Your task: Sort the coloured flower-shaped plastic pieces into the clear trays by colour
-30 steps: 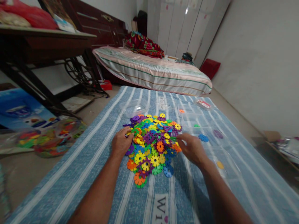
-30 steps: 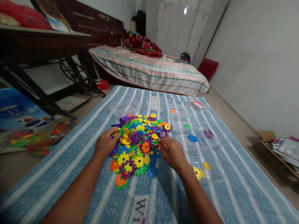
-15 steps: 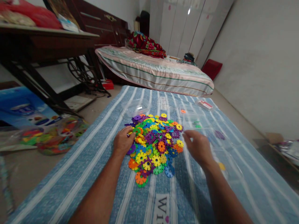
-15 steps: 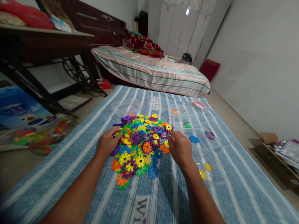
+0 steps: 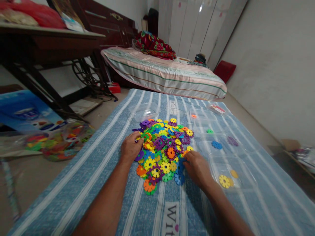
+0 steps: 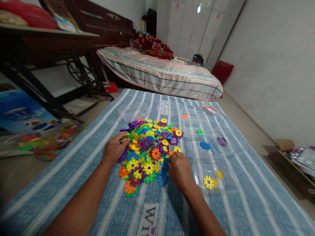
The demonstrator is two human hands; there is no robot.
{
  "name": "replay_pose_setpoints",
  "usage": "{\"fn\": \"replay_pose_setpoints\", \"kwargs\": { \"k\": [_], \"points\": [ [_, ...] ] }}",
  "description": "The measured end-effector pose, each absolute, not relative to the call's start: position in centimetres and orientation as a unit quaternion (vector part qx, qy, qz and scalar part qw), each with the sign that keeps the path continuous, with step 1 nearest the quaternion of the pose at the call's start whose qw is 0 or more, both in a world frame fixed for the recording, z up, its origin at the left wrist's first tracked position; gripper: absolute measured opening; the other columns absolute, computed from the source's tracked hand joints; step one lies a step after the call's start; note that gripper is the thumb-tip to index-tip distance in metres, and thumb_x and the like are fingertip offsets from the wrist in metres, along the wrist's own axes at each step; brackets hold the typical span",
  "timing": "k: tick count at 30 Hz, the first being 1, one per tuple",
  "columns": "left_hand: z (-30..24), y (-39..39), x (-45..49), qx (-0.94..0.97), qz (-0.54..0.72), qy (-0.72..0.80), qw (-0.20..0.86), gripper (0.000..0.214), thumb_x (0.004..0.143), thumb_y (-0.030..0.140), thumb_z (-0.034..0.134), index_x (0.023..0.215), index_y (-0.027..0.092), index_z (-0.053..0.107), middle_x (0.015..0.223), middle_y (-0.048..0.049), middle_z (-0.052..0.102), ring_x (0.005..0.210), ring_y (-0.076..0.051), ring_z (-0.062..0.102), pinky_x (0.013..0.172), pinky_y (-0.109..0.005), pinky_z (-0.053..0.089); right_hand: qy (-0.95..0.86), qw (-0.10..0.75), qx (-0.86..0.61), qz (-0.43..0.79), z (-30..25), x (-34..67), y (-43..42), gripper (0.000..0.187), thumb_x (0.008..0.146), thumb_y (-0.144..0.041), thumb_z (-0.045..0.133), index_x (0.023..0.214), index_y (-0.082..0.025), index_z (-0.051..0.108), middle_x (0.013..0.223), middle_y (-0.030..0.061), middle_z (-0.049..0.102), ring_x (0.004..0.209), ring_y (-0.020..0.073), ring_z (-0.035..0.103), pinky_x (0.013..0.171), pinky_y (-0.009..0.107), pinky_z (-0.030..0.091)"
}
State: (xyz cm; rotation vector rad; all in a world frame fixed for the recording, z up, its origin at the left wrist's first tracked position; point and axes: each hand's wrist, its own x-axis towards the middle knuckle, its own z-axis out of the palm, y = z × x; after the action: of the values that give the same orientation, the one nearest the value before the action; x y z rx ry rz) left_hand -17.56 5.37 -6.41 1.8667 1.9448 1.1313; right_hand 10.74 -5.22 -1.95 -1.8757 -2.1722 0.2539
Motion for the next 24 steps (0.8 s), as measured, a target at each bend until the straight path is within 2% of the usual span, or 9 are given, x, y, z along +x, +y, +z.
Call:
{"fn": "replay_pose_setpoints", "kwargs": {
  "k": [7,9,13,15,20,24],
  "points": [
    [-6.4,5.4,-17.6,0.639,0.393,0.652,0.107,0.024,0.076,0.03,0.056,0.093,0.02,0.07,0.119,-0.0072,0.069,0.114,-0.024,0.062,0.104,-0.038,0.045,-0.751,0.245,-0.602,0.116,-0.7,12.1,-5.5,0.01,0.082,-0.014,0.054,0.076,-0.02,0.059,0.081,0.0021,0.064,0.079,0.0172,0.061,0.071,0.026,0.043],
    [-6.3,5.4,-17.6,0.641,0.395,0.65,0.105,0.024,0.076,0.029,0.055,0.092,0.02,0.07,0.119,-0.0076,0.07,0.114,-0.024,0.062,0.104,-0.039,0.045,-0.732,0.286,-0.616,0.056,0.3,13.4,-5.1,0.011,0.085,-0.019,0.052,0.077,-0.02,0.06,0.082,0.0041,0.065,0.078,0.0184,0.061,0.072,0.028,0.043],
    [-6.3,5.4,-17.6,0.64,0.397,0.649,0.106,0.025,0.076,0.029,0.055,0.092,0.02,0.07,0.118,-0.0081,0.07,0.114,-0.023,0.062,0.105,-0.038,0.044,-0.639,0.34,-0.674,-0.149,1.8,16.2,-4.3,0.017,0.087,-0.028,0.05,0.084,-0.018,0.064,0.085,0.01,0.067,0.082,0.0241,0.061,0.076,0.035,0.044],
    [-6.4,5.4,-17.6,0.638,0.4,0.65,0.105,0.025,0.075,0.029,0.054,0.092,0.02,0.07,0.118,-0.0083,0.07,0.114,-0.023,0.063,0.105,-0.038,0.044,-0.625,0.342,-0.681,-0.172,1.7,16.6,-4.3,0.021,0.088,-0.03,0.049,0.091,-0.017,0.066,0.086,0.0112,0.068,0.081,0.0248,0.061,0.076,0.036,0.045],
    [-6.3,5.3,-17.5,0.637,0.397,0.653,0.106,0.024,0.075,0.03,0.054,0.092,0.02,0.07,0.119,-0.0072,0.07,0.114,-0.023,0.062,0.105,-0.038,0.044,-0.724,0.334,-0.604,-0.004,-0.4,13.5,-6.3,0.019,0.09,-0.026,0.048,0.091,-0.02,0.066,0.088,0.0077,0.07,0.082,0.0208,0.064,0.076,0.032,0.049],
    [-6.2,5.4,-17.5,0.637,0.392,0.655,0.107,0.025,0.075,0.03,0.054,0.091,0.02,0.07,0.118,-0.0079,0.07,0.114,-0.023,0.062,0.105,-0.038,0.044,-0.781,0.26,-0.56,0.088,-1.8,10.3,-7.6,0.01,0.086,-0.021,0.057,0.091,-0.021,0.066,0.094,0.0065,0.068,0.088,0.02,0.063,0.077,0.03,0.049]
  ]
}}
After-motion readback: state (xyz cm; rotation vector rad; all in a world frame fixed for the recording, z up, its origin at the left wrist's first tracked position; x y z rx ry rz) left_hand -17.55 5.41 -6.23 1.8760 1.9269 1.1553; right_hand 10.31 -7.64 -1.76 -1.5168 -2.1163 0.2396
